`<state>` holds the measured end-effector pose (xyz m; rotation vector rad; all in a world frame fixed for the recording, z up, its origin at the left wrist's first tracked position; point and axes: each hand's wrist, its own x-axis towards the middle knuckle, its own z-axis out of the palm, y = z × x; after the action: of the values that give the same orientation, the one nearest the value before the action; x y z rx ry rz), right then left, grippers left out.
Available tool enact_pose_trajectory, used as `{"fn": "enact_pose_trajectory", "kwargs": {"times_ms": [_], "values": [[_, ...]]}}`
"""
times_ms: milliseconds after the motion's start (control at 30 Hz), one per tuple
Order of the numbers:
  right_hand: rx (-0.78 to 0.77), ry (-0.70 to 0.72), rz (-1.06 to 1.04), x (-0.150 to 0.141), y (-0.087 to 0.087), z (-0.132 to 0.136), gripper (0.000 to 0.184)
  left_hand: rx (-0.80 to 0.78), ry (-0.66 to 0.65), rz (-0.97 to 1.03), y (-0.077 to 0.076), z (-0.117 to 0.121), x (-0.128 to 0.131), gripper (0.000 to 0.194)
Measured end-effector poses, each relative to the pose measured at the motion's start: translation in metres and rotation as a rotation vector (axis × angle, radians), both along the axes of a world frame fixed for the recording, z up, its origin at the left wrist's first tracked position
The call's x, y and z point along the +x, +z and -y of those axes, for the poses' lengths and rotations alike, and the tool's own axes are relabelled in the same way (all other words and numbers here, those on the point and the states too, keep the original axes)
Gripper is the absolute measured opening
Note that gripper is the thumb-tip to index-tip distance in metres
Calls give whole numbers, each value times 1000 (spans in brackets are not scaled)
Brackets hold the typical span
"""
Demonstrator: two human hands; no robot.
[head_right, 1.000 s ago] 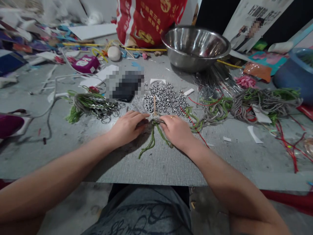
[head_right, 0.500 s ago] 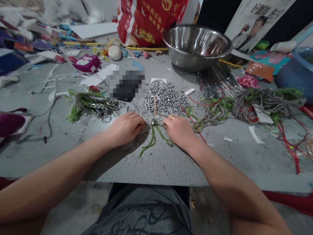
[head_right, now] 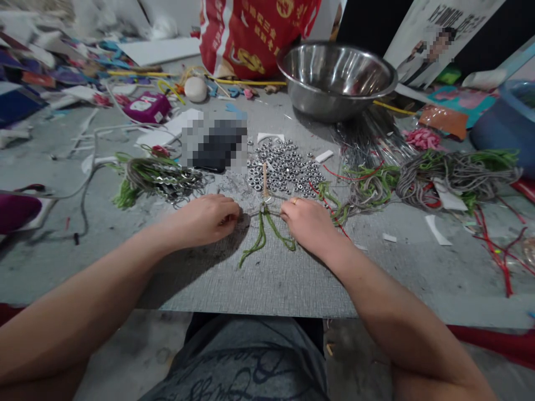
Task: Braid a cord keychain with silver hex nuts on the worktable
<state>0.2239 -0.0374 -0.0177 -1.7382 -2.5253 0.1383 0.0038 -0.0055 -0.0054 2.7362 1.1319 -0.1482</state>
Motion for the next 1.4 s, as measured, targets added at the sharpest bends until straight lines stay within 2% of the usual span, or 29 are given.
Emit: {"fn": "enact_pose_trajectory", "kwargs": {"times_ms": [100,200,333,500,733,967,1100,1267,1400], "values": [[-9,-17,-18,-1,-1,0,18,64,76,115,-5,3,4,18],[24,-46,-71,-4,-2,1,21,145,169,237,-13,6,13,30],[46,-64,-106,-9,-5,0,32,223,133,237,-25,4,27,27],[33,-18,-83,-12,-11,-6,23,281,91,202,-34,0,31,22],[-4,1,13,-10,-6,-3,22,312,3,159,-35,3,27,16],[-96,3,78,-8,4,2,22,288,-2,116,-32,4,25,14],[-93,-22,8,-9,3,2,22,217,113,75,-25,7,27,16],[-61,-136,-159,-14,-2,3,22,100,307,68,-22,13,33,21],[-111,-209,-121,-21,-2,4,26,84,371,88,-21,16,37,30]]}}
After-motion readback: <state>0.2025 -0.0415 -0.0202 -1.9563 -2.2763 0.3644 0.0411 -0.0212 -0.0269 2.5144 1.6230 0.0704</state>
